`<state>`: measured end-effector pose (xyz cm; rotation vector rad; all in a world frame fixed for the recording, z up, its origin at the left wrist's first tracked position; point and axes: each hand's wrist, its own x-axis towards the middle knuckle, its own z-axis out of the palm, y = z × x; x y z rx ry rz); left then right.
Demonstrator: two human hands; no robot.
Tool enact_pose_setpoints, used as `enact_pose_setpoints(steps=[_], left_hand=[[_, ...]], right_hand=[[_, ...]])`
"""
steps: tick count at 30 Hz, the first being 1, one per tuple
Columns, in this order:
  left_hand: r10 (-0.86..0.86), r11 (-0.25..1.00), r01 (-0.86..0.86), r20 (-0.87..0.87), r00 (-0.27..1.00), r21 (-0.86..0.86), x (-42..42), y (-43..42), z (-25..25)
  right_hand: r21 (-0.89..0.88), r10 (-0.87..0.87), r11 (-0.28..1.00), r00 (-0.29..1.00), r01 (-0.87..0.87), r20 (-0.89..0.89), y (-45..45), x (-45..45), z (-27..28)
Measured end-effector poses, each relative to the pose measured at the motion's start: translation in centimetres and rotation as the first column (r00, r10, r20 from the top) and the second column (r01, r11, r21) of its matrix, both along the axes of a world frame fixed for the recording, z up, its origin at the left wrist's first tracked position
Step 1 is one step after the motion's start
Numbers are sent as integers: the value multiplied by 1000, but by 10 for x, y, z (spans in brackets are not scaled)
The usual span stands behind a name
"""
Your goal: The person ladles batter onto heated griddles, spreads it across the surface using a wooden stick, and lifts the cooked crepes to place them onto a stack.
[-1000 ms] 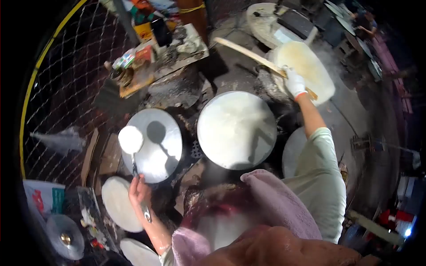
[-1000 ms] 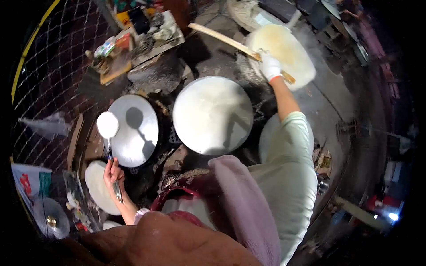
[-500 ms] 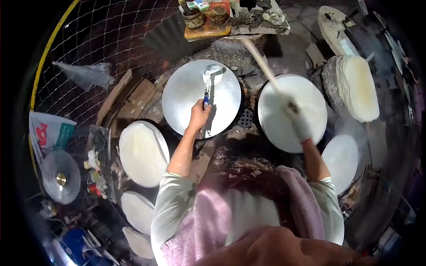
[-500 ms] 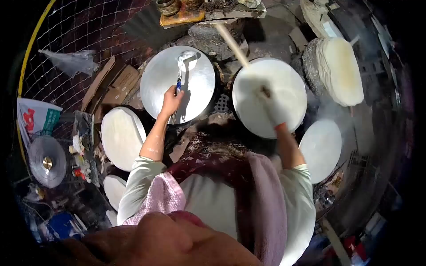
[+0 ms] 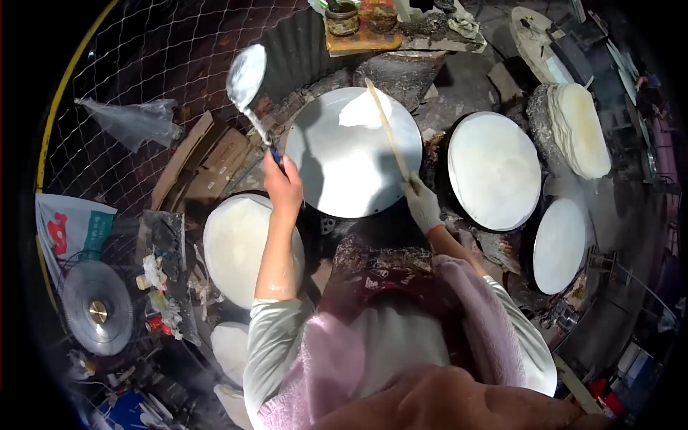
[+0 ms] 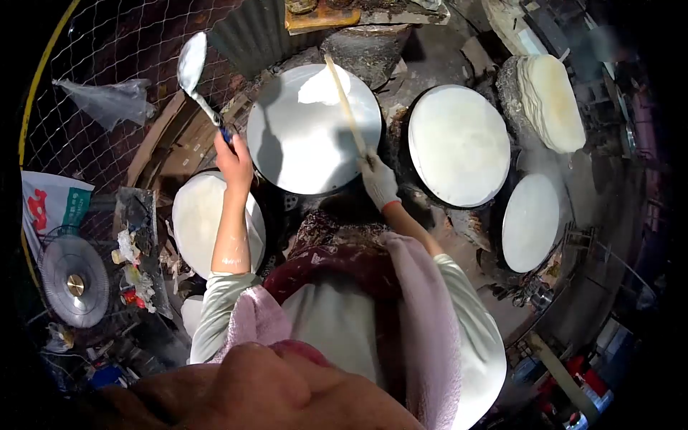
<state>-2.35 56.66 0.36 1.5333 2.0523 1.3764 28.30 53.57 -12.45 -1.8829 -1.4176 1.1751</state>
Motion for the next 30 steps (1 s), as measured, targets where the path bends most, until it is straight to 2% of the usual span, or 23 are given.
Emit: enact_pose_setpoints(steps=[1, 2, 3, 4, 5, 6, 8, 9, 10, 12, 14, 16, 17, 18, 19, 20, 22, 23, 24, 26, 27, 28, 30], left_hand=[[-38, 999, 37, -46, 998, -22, -14, -8, -17], [-76, 996, 72, -91, 993, -45, -20, -16, -18], [-106, 972, 141, 185, 977, -188, -20, -33, -18], [-152, 964, 188, 190, 970, -188, -25, -46, -26], [-143, 940, 215, 266, 953, -265, -28, -60, -34], [-126, 909, 246, 341, 931, -336, -31, -75, -38], [-78, 888, 257, 427, 901, -381, -33, -108, -34], [-48, 894, 246, 466, 883, -374, -33, -122, -33], [-21, 898, 239, 506, 862, -370, -33, -134, -33], [50, 901, 207, 566, 823, -380, -33, -150, -27], [126, 900, 181, 635, 763, -396, -34, -163, -29], [128, 906, 149, 590, 797, -397, -39, -174, -35], [134, 909, 130, 573, 809, -396, -40, -177, -31], [142, 913, 108, 556, 819, -393, -40, -181, -29], [66, 954, 54, 384, 921, -294, -49, -191, -57], [92, 950, 42, 405, 910, -310, -49, -193, -55], [143, 936, 24, 441, 886, -352, -46, -197, -38], [176, 917, 14, 437, 882, -398, -41, -195, -23], [193, 910, 19, 463, 865, -414, -38, -197, -19], [228, 897, 22, 506, 832, -441, -31, -200, -14], [205, 920, 0, 478, 854, -393, -29, -201, -14], [183, 938, -18, 449, 875, -346, -25, -206, -15], [174, 961, -50, 451, 875, -273, -18, -211, -13]], right_hand=[[-9, -74, 997, 917, 77, -393, 4, -16, -20], [7, -47, 999, 960, 51, -276, 6, -27, -11], [22, -18, 1000, 988, 22, -153, 9, -34, 0], [32, 7, 999, 1000, -6, -30, 11, -39, 22], [2, 31, 1000, 998, -31, 60, 11, -36, 63], [-151, 107, 986, 953, -66, 285, 21, -31, 82], [125, -171, 981, 965, 148, 197, 3, -11, 19], [61, -134, 989, 991, 134, 10, -1, -10, 11], [159, -134, 975, 980, 157, -145, -5, -13, -59], [21, 16, 1000, 995, -14, -99, -5, -50, -35], [19, 76, 997, 987, -74, -141, 5, -70, 18], [20, 211, 977, 977, -211, -31, 22, -61, 39], [-1, 175, 984, 977, -176, 120, 25, -52, 69], [-4, 180, 983, 968, -182, 174, 28, -40, 91], [156, 60, 985, 995, -72, 85, 30, -16, 54], [300, -42, 953, 999, 46, -20, 34, 3, 16], [-13, 78, 997, 976, -83, -204, 27, 0, 13], [56, 84, 996, 945, -70, -316, 20, -17, 1], [-341, -59, 937, 931, -73, -360, 17, -38, 44], [-397, 95, 889, 939, -229, -330, 23, -55, 71], [-244, 203, 923, 916, -297, -347, 25, -53, 77], [-82, 411, 904, 906, -420, -101, 39, -28, 30], [98, 378, 923, 924, -371, -59, 57, 10, 37]])
